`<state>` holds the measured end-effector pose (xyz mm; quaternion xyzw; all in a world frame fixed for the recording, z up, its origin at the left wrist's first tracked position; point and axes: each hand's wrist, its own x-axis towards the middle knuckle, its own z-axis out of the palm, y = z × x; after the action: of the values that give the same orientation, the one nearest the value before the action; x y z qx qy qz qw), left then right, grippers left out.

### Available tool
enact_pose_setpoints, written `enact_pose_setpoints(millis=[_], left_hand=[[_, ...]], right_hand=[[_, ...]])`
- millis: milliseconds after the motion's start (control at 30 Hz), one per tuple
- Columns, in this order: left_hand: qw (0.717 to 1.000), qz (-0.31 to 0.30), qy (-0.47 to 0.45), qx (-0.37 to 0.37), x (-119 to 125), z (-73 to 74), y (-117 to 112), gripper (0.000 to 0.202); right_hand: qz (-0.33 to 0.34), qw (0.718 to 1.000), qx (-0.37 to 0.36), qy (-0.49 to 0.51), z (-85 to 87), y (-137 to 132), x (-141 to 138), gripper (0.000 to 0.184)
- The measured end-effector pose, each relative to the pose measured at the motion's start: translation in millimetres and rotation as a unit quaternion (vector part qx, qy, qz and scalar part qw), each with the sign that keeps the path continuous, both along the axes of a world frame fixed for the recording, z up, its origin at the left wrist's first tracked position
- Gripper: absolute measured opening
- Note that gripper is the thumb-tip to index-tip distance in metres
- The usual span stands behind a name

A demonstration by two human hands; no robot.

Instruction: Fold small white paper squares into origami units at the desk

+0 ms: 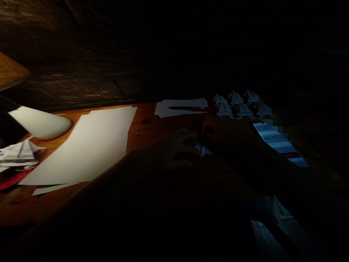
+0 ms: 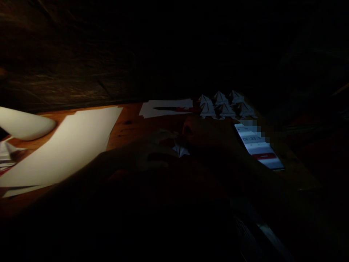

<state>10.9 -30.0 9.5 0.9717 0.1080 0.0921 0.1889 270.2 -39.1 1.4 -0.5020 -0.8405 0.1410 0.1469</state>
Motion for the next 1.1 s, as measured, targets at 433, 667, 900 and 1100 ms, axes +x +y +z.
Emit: enact_pose_setpoints(millis=[433, 667, 900, 1100], left_hand=[[1.0, 0.01, 0.012, 0.0, -0.7, 1.2, -2.4, 0.037], [1.0, -0.007, -0.003, 0.005, 1.1, 3.7, -3.4, 0.048], [1.0, -0.009, -0.019, -0.014, 0.9, 3.9, -1.8, 0.066], [1.0, 0.002, 0.016, 0.014, 0.6, 2.9, -2.4, 0.054]], right_hand=[[-0.068, 0.997, -0.002, 0.036, -5.0, -2.0, -3.2, 0.012], [-0.072, 0.997, -0.021, 0.031, 2.7, -1.9, -5.3, 0.006], [-0.086, 0.995, -0.034, 0.027, 6.0, -2.3, -7.6, 0.005], [-0.082, 0.995, -0.044, 0.033, 6.2, -1.3, -7.0, 0.005]])
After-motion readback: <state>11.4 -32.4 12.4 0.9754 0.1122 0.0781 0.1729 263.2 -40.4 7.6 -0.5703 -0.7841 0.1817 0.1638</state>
